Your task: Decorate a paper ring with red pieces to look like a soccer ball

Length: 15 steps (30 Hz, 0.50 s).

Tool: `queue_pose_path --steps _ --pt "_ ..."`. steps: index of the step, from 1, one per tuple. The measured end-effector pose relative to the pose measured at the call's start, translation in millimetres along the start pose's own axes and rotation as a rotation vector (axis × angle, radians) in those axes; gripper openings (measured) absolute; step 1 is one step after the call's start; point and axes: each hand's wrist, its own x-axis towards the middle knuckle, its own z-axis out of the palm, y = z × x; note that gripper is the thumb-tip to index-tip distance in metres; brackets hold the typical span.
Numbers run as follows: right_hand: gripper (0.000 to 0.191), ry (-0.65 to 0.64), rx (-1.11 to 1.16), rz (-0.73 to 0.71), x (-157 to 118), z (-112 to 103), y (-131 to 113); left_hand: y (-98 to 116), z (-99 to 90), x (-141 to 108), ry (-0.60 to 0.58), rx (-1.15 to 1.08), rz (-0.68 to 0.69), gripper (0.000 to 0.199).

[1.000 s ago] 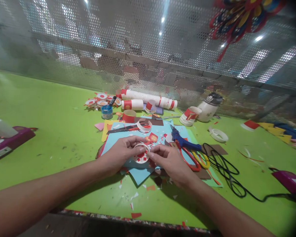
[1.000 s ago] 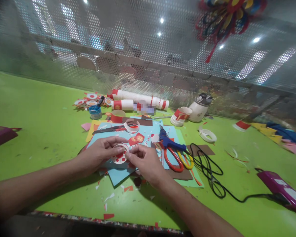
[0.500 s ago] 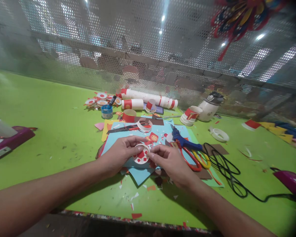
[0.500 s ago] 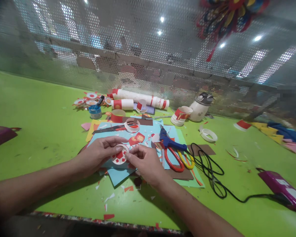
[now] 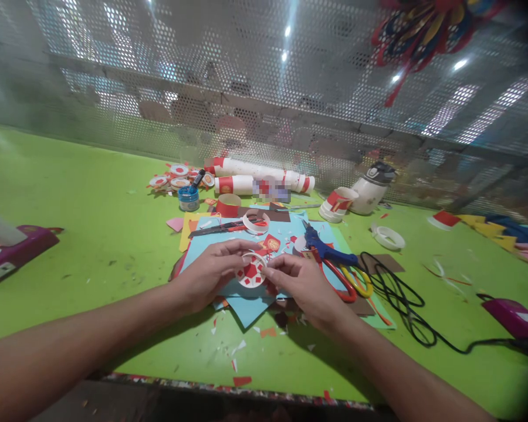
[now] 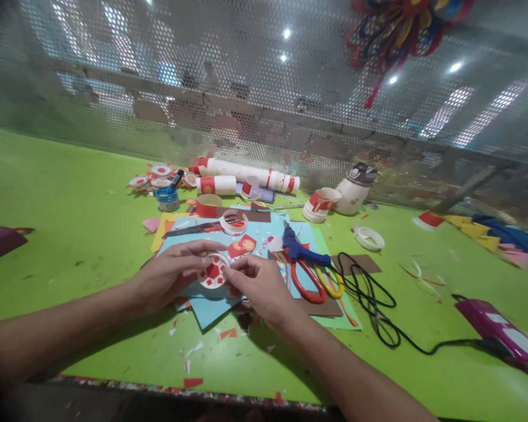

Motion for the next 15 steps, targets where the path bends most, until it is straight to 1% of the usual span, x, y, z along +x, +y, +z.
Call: queue_pose_path --steps 6,10,12,15 --pt "0.031 0.01 0.019 0.045 0.3 -0.7 1.1 1.6 1.6 0.0 0.024 0.017 -0.003 0.032" --pt "0.032 0.008 0.02 0.062 0.1 0.1 -0.6 -0.7 1.9 0.7 0.034 0.08 0.0 0.025" --pt "0.032 0.003 0.017 0.072 -0.2 0.5 -1.3 -1.7 2.0 0.9 0.056 0.122 0.004 0.026" --pt "0.034 0.001 0.013 0.087 -0.3 0.9 -1.0 -2.3 2.1 0.7 0.068 0.124 -0.001 0.025"
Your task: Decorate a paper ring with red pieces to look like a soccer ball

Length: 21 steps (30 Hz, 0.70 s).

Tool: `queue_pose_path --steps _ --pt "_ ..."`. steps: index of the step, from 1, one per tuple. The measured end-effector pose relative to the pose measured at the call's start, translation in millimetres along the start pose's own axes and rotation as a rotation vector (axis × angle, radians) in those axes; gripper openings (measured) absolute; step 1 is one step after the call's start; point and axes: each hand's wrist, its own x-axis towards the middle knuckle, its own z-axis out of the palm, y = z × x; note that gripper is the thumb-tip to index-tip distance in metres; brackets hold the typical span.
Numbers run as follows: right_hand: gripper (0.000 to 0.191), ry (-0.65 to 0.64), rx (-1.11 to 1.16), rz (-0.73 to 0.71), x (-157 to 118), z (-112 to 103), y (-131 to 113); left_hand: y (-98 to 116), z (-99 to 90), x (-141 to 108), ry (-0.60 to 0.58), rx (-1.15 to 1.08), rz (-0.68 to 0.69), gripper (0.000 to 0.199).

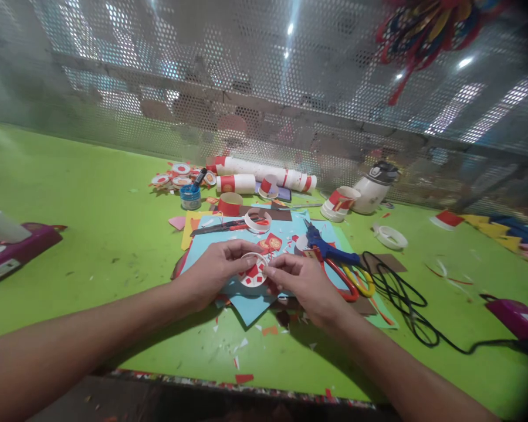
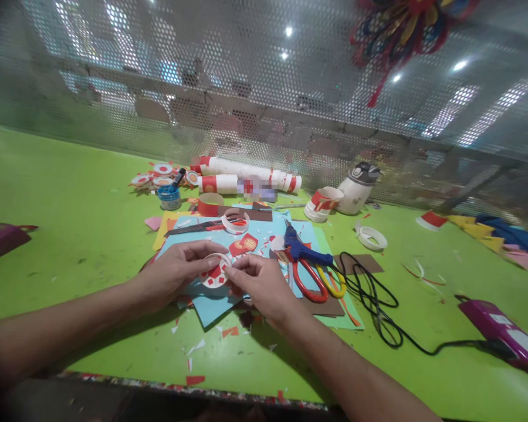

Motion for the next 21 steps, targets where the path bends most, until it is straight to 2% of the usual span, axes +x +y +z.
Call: queue_pose_path --steps 16,21 --pt "0.037 0.017 0.099 0.073 0.8 -0.4 0.1 5.3 0.6 -2.4 -0.066 -0.112 -0.021 0.03" --pt "0.036 0.042 0.168 -0.016 6.1 -2.7 4.6 6.7 0.0 -3.9 -0.118 -0.133 0.028 0.044"
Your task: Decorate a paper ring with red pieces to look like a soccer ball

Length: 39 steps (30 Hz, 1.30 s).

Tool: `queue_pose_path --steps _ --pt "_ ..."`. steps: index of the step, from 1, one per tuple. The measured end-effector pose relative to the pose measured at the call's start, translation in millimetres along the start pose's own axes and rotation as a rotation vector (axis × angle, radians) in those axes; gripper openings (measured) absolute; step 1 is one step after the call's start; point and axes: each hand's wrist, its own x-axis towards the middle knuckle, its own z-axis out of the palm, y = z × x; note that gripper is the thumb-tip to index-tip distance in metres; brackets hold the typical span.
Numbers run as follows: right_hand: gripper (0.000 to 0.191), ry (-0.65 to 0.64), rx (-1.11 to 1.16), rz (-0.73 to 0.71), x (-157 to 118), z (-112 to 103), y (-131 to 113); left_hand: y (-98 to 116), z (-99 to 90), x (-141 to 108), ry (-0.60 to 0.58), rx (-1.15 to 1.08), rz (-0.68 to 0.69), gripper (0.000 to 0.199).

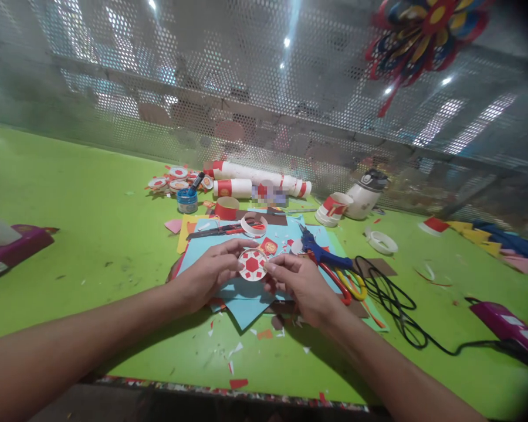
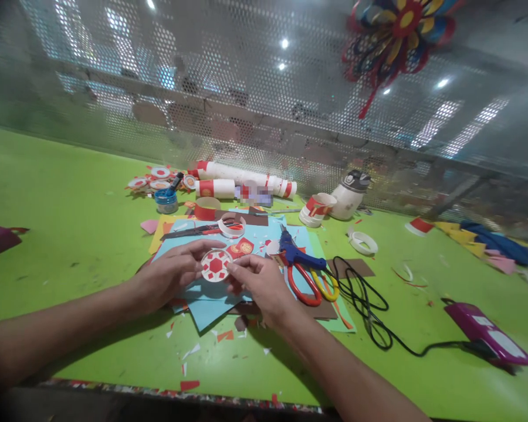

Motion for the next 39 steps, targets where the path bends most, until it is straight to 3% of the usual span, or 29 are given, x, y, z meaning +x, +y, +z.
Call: queue_pose_path --steps 6,10,13,17,25,33,39 --pt "0.035 -0.023 0.074 -0.08 6 0 4 -11 -1.8 4 -0.042 0.398 0.169 0.073" --pt "0.035 -0.034 0.068 -0.091 6 3 6 -16 -4.2 5 0.061 0.834 0.351 0.068" --pt "0.036 -0.047 -0.002 -0.096 3 5 6 -14 -5.4 5 0.084 0.995 0.418 0.059" --pt "0.029 -0.006 -0.196 -0.166 -1 6 3 -8 -4.9 4 0.079 1.035 0.417 0.057" --pt "0.004 0.183 -0.7 -0.473 -7 1 0 -6 0.5 -3 0.008 1.072 0.409 0.052" --pt "0.02 0.178 -1.065 -0.626 -12 0 0 -12 -1.3 -5 -0.014 1.136 0.459 0.053" --pt "0.021 0.15 -1.292 -0.741 -16 -1 3 -7 1.2 -8 -0.044 1.196 0.466 0.052"
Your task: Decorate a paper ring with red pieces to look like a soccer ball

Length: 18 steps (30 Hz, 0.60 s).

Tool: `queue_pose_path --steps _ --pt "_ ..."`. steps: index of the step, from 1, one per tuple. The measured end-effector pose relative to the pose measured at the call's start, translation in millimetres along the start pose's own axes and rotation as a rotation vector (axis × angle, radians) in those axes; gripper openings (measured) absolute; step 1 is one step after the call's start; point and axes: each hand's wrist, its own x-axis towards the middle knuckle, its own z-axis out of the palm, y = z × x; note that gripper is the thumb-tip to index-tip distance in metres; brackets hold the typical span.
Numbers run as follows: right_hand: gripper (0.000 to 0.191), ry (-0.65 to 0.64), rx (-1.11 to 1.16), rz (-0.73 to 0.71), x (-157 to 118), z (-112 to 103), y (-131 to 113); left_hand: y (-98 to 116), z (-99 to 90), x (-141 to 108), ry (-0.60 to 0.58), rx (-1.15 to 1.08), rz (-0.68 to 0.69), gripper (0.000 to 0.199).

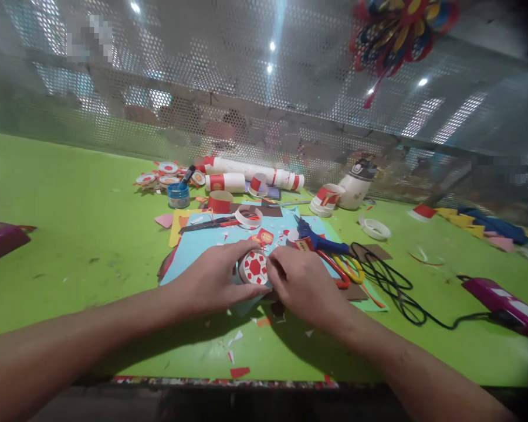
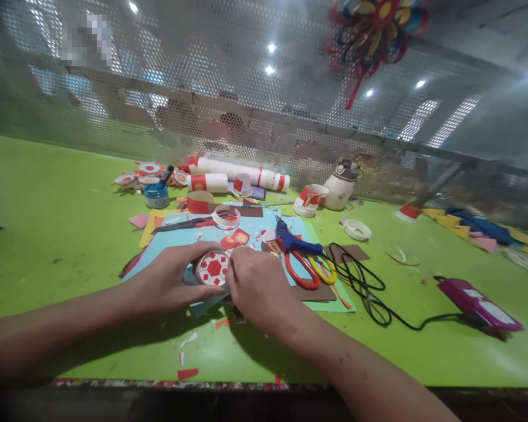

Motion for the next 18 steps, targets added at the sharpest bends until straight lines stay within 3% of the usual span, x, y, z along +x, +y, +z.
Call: queue_pose_path --steps 4,7,12,15,18 --pt "0.019 0.056 -0.041 -0.018 2 -1 7 1 -2.6 1 0.009 -0.002 -0.083 0.061" --pt "0.02 0.175 -0.04 0.045 13 -10 24 1 -4.7 5 0.061 -0.072 -0.153 0.068" --pt "0.019 0.539 -0.037 0.251 33 -55 82 -1 -9.7 12 0.162 -0.123 -0.041 0.055" --pt "0.029 0.769 -0.002 0.413 37 -78 122 -6 -13.7 14 0.225 -0.118 -0.015 0.053" --pt "0.042 0.821 0.11 0.518 39 -77 152 -12 -17.6 17 0.194 -0.175 0.022 0.056"
